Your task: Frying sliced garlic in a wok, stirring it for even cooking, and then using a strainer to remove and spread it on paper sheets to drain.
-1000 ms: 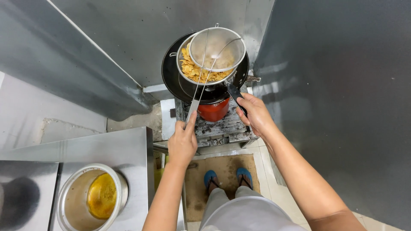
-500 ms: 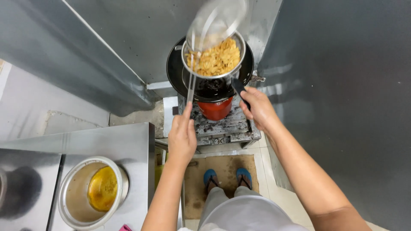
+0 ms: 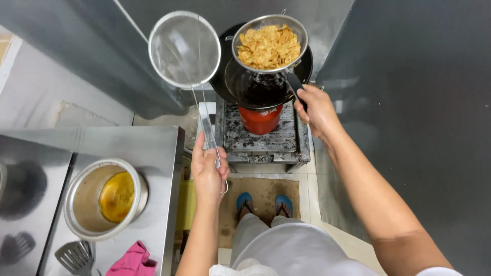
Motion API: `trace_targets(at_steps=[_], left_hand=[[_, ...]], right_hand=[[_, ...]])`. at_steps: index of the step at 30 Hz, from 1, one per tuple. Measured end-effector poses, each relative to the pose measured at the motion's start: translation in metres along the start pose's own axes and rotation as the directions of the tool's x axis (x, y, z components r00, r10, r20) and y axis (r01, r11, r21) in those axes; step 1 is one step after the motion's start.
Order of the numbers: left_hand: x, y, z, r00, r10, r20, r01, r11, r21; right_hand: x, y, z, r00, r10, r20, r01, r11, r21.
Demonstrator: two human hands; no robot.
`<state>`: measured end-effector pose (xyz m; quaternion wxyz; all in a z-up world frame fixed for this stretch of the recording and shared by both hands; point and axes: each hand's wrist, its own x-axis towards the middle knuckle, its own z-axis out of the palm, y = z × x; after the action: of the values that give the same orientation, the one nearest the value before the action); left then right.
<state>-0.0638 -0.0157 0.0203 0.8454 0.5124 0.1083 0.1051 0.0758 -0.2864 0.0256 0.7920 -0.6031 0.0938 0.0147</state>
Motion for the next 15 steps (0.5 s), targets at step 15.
trace_targets(at_steps=[15], left_hand=[[-0.106,-0.027,-0.040,0.970,-0.065,-0.236,0.061,0.998,-0.022]], right_hand=[[-0.019,-0.026,-0.001,0.993,0.087,0.075,-0.085,0.996,-0.028]])
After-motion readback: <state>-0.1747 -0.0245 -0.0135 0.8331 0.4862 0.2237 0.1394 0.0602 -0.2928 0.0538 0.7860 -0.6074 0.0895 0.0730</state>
